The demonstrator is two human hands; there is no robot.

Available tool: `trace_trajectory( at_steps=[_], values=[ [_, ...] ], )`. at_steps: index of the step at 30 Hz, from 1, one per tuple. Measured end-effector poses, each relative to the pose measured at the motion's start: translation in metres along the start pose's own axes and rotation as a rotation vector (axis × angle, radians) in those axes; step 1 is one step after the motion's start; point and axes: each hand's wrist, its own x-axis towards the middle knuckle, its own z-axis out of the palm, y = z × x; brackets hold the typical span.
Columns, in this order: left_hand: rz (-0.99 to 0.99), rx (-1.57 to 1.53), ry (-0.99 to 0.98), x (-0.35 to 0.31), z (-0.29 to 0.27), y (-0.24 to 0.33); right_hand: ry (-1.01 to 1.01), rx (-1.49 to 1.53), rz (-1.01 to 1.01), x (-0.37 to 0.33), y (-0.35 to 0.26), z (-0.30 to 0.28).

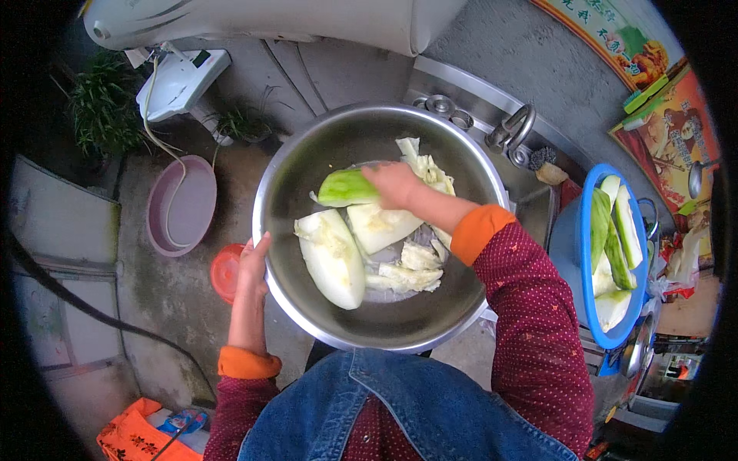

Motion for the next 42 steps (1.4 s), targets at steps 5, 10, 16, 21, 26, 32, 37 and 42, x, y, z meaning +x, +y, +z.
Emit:
trace_trajectory(
  at_steps=[5,10,16,21,26,32,37,42],
  values=[
    [0.03,-0.055,0.013,-0.001,0.01,0.0,0.466,-0.285,0.142,-0.013,-0.015,0.031],
    [0.019,-0.035,0.001,-0.002,0.004,0.001,0.254,-0.124,-0.059,-0.008,0.009,0.022],
    [0.018,-0.066,0.028,-0.003,0.005,0.001,0.257,0.043,-0.097,-0.004,0.022,0.01],
    [0.022,-0.082,0.013,-0.001,0.005,0.002,0.225,0.415,0.095,0.016,0.061,-0.005],
    [-0.009,-0.047,0.051,-0.001,0.006,0.001,-0.002,0.591,0.14,0.032,0.068,0.023],
    [0.007,-0.032,0.005,0.003,0.004,0.001,-0.178,1.154,0.142,0.035,0.064,0.056],
    [-0.018,-0.004,0.052,0.004,0.004,0.0,-0.365,1.489,0.169,0.02,0.058,0.059],
    [-0.006,-0.026,0.009,0.005,0.002,0.0,-0.263,1.606,0.234,-0.002,0.045,0.064]
  ],
)
